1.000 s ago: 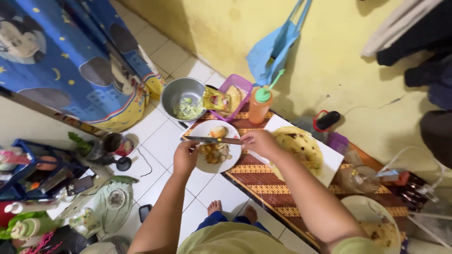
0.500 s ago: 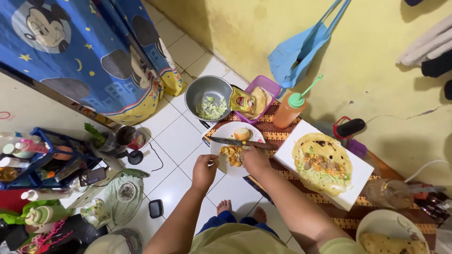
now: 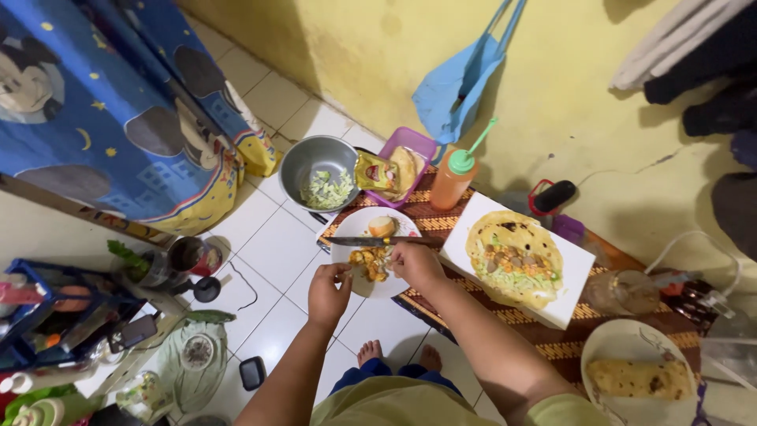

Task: The recorder prepares a kebab wrap by adding shredded cabbage, pieces of cooked meat, and sauce to a tortilla on a table.

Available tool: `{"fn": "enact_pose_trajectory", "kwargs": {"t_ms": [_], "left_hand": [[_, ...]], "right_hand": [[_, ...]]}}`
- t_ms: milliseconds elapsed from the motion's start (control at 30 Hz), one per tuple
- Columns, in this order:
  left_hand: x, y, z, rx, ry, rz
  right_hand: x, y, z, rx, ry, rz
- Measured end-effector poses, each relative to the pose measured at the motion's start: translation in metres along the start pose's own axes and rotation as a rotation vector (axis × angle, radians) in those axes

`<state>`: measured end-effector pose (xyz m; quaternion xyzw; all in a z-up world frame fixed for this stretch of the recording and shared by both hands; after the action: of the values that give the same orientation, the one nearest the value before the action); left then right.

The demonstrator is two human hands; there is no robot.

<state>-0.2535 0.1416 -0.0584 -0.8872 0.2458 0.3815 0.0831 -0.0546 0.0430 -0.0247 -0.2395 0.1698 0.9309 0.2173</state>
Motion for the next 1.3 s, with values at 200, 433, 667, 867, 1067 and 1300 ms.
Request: {"fn": "enact_pose_trajectory", "kwargs": {"t_ms": [200, 433, 667, 867, 1067, 1300], "left_hand": [[0.013, -0.003, -0.073, 0.257, 0.107, 0.035], [0.059, 0.001, -0.181, 0.588, 0.012, 0.127], [0.118, 0.020, -0.242, 0.812, -0.022, 0.156], [0.137, 0.032, -0.264, 0.838, -0.054, 0.120], [0.142, 0.035, -0.268, 0.772, -0.067, 0.110], [0.139, 0.038, -0.255, 0.654, -0.043, 0.039]], "right_hand": [[-0.068, 0.012, -0.025, 0.046, -0.310, -0.172], [-0.215, 0.068, -0.139, 0.067, -0.475, -0.421], [-0.252, 0.107, -0.208, 0.172, -0.344, -0.335], [-0.241, 0.114, -0.210, 0.233, -0.249, -0.354], [-0.245, 0.117, -0.219, 0.122, -0.325, -0.377], [-0.264, 0.107, -0.181, -0.055, -0.350, -0.262]]}}
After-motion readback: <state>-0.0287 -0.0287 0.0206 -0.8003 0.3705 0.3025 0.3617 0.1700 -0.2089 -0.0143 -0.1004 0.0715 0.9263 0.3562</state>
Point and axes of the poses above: each hand's wrist, its own y-axis away from the middle knuckle, its own x-axis out of the palm, z = x × y, the point moved 4 cm from there along -y, towards the middle knuckle, and after that the axes turned 12 degrees about -y, right-handed, at the moved point
